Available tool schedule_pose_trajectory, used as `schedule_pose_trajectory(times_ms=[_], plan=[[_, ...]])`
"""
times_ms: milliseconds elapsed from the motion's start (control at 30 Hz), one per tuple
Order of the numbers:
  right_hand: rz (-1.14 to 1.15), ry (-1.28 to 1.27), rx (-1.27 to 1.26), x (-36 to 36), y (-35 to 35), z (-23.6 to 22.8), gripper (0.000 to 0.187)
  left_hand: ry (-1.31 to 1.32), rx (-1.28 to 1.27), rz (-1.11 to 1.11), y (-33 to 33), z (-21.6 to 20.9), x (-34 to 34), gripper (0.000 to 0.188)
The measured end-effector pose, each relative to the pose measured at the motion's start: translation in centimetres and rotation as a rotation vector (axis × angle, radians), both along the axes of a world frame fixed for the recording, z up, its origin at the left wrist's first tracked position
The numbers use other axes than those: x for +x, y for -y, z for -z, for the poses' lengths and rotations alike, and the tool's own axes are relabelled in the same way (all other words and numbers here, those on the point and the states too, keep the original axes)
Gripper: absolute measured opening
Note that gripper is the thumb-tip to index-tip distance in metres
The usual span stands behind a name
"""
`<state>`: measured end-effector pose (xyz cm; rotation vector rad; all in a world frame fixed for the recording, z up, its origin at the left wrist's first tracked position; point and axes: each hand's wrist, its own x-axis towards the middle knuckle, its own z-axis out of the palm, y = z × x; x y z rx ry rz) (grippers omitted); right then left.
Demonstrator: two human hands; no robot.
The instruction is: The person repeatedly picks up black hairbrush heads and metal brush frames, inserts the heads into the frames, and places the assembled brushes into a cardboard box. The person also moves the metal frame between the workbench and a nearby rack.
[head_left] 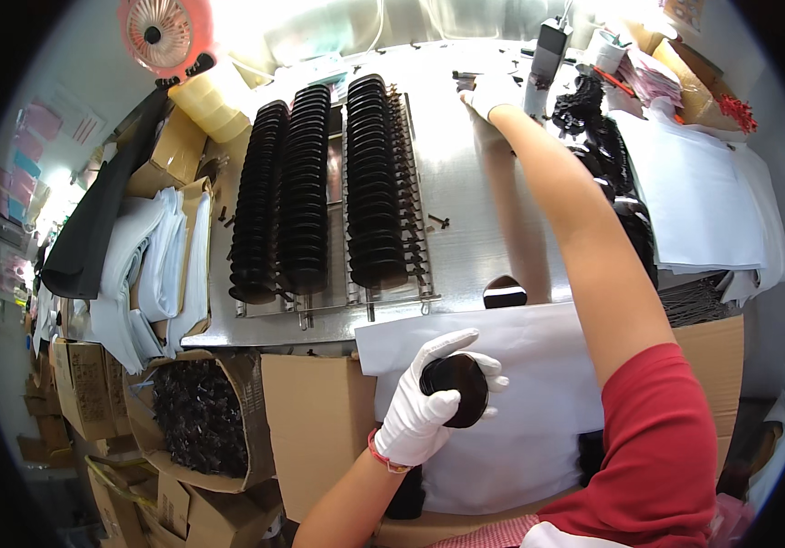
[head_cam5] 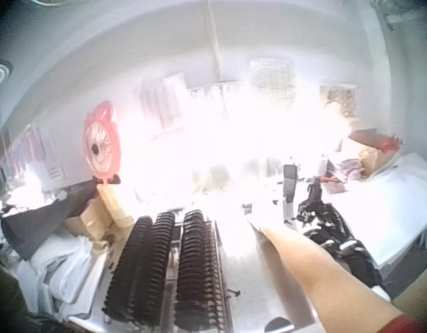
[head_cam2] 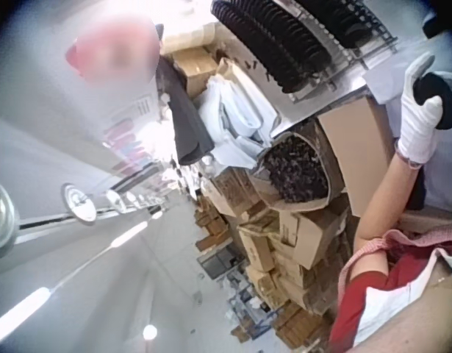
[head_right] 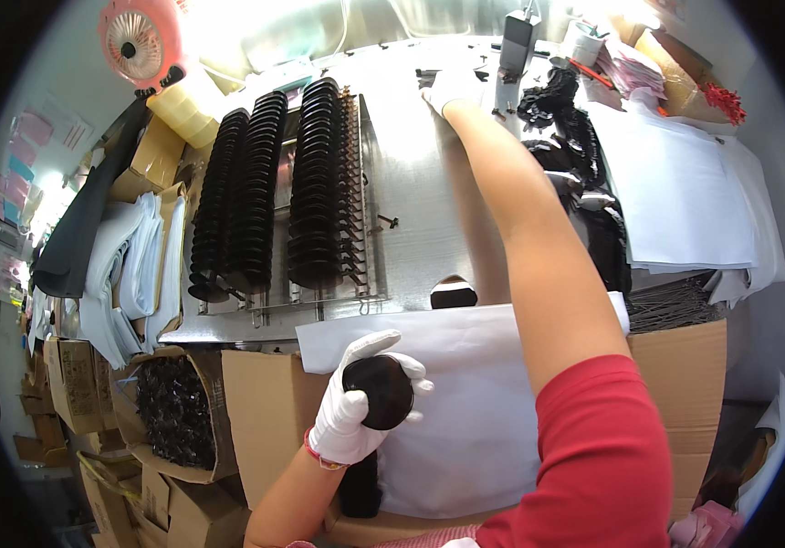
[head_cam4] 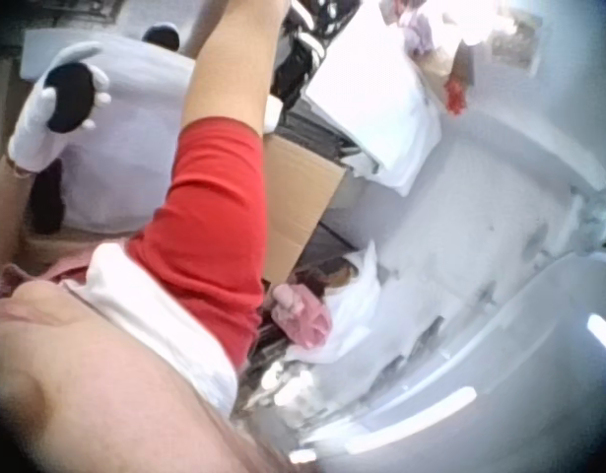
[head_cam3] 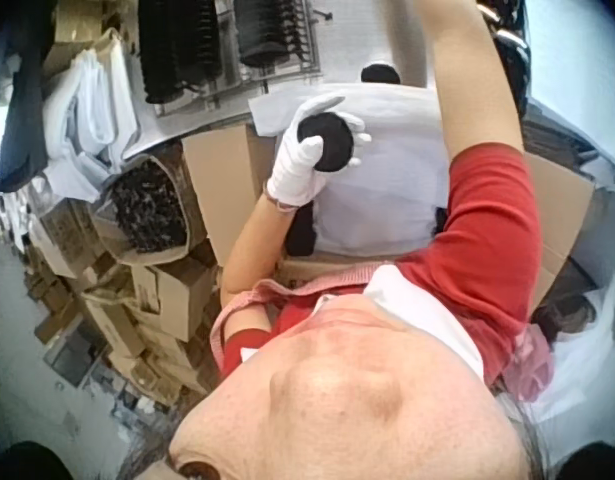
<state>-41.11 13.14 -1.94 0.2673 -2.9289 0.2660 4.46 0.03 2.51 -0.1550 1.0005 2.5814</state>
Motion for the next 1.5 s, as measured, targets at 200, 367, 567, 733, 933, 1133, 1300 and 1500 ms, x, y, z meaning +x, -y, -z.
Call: schedule_pose_trajectory(times_ms=[200,367,567,733,933,1133,1300,1500], plan=[[-0.218,-0.105,0.11,3.1,-0.5,-2.5,0.035,-0.051,-0.099,-0.256,-0.7,0.0,-0.3,0.068],[-0.43,0.068,0.04,21.0,-0.4,-10.4,0.028,-0.057,-0.173,-0.368,-1.2,0.0,0.5,0.066],[-0.961,0.154,-0.15,36.8,-4.3,-12.5,0.023,0.076,0.081,-0.356,-4.0,-1.9,0.9,0.061],[-0.668,0.545,-0.3,32.9,-7.0,-11.6,0.046,0.316,0.118,-0.324,-4.2,-0.6,2.5,0.02],[-0.168,0.49,0.103,30.5,-6.4,-5.9,0.053,0.328,0.125,-0.262,-4.6,0.8,3.9,0.025],[-0.275,0.475,-0.273,29.2,-6.8,-5.2,0.037,0.277,0.057,-0.353,-4.7,1.1,4.5,0.027],[-0.354,0.164,-0.685,37.3,-7.7,-12.0,0.032,0.106,0.167,-0.35,-6.2,-0.7,3.8,0.026],[-0.405,0.192,-0.237,47.4,-10.7,-10.7,0.049,0.154,0.325,-0.134,-12.0,-3.4,4.1,0.041]])
